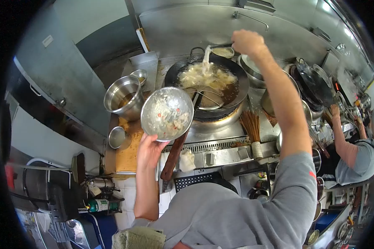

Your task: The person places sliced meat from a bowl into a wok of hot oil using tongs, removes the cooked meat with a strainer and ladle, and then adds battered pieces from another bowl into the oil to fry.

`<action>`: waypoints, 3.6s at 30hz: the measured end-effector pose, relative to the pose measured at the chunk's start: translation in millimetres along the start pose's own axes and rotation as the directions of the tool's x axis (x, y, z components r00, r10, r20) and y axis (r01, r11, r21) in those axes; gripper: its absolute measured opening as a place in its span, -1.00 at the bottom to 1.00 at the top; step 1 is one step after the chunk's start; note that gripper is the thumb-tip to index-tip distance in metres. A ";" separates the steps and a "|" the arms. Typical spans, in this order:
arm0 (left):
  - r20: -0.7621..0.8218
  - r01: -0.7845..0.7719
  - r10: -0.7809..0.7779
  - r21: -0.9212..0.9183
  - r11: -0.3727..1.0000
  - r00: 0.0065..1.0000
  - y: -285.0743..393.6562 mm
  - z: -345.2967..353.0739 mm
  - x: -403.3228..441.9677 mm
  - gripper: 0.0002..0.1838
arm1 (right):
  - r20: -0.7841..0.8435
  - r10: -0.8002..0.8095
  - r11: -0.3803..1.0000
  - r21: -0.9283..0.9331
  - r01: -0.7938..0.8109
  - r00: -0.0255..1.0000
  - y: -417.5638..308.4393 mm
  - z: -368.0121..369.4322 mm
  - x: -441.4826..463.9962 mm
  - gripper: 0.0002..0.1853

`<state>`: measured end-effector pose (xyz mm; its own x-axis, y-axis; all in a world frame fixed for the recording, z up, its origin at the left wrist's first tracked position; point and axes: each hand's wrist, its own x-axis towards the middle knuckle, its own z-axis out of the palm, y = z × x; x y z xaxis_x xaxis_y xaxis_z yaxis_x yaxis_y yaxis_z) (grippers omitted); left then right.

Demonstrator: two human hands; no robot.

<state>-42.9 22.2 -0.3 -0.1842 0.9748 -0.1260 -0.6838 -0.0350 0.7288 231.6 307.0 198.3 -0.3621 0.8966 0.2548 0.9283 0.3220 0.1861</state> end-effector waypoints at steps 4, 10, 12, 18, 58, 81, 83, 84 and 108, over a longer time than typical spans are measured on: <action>-0.114 -0.045 0.048 0.025 0.999 0.992 7.5 -19.0 -30.0 -0.48 | 0.028 0.072 0.997 -0.020 -0.071 0.997 -18.7 74.1 34.6 -0.73; -0.194 -0.115 0.108 -0.025 0.993 0.975 22.5 -36.4 -60.4 -0.59 | -0.051 0.310 0.936 0.190 -0.295 0.949 -3.4 68.2 50.3 -0.64; -0.206 -0.151 0.144 -0.021 0.988 0.968 30.1 -36.3 -61.7 -0.62 | -0.164 0.219 0.957 0.231 -0.178 0.962 15.7 46.5 44.7 -0.62; -0.072 -0.192 0.195 0.050 0.980 0.978 31.6 -47.8 -43.9 -0.81 | -0.145 -0.234 0.769 0.578 0.274 0.961 -29.2 -59.5 -96.7 -0.60; -0.060 -0.220 0.220 0.004 0.976 0.974 3.5 -12.5 -23.4 -0.80 | 0.098 0.159 0.987 -0.006 -0.159 0.982 14.9 88.7 -97.3 -0.67; 0.026 -0.275 0.274 0.082 0.958 0.961 -3.5 -26.8 -24.0 -0.91 | -0.256 -0.498 0.855 0.016 0.519 0.829 -141.8 -41.0 -184.7 -0.81; -0.023 -0.249 0.253 0.111 0.962 0.967 -2.5 -32.6 -23.2 -0.92 | -0.224 -0.406 0.894 0.107 0.436 0.886 -130.7 -56.8 -178.2 -0.79; -0.044 -0.257 0.262 0.101 0.961 0.964 -3.4 -36.5 -22.2 -0.91 | -0.278 -0.405 0.891 0.094 0.444 0.871 -123.1 -62.6 -174.4 -0.78; -0.034 -0.092 0.095 0.067 0.993 0.995 23.9 -30.2 -127.1 -0.68 | -0.026 0.413 0.863 0.330 -0.382 0.910 -9.0 201.7 -182.2 -0.75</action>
<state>-57.2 -109.3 12.8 -0.2722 0.9590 -0.0793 -0.6152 -0.1101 0.7807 306.3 202.1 -41.3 0.0516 0.9414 0.3332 0.9677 0.0353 -0.2497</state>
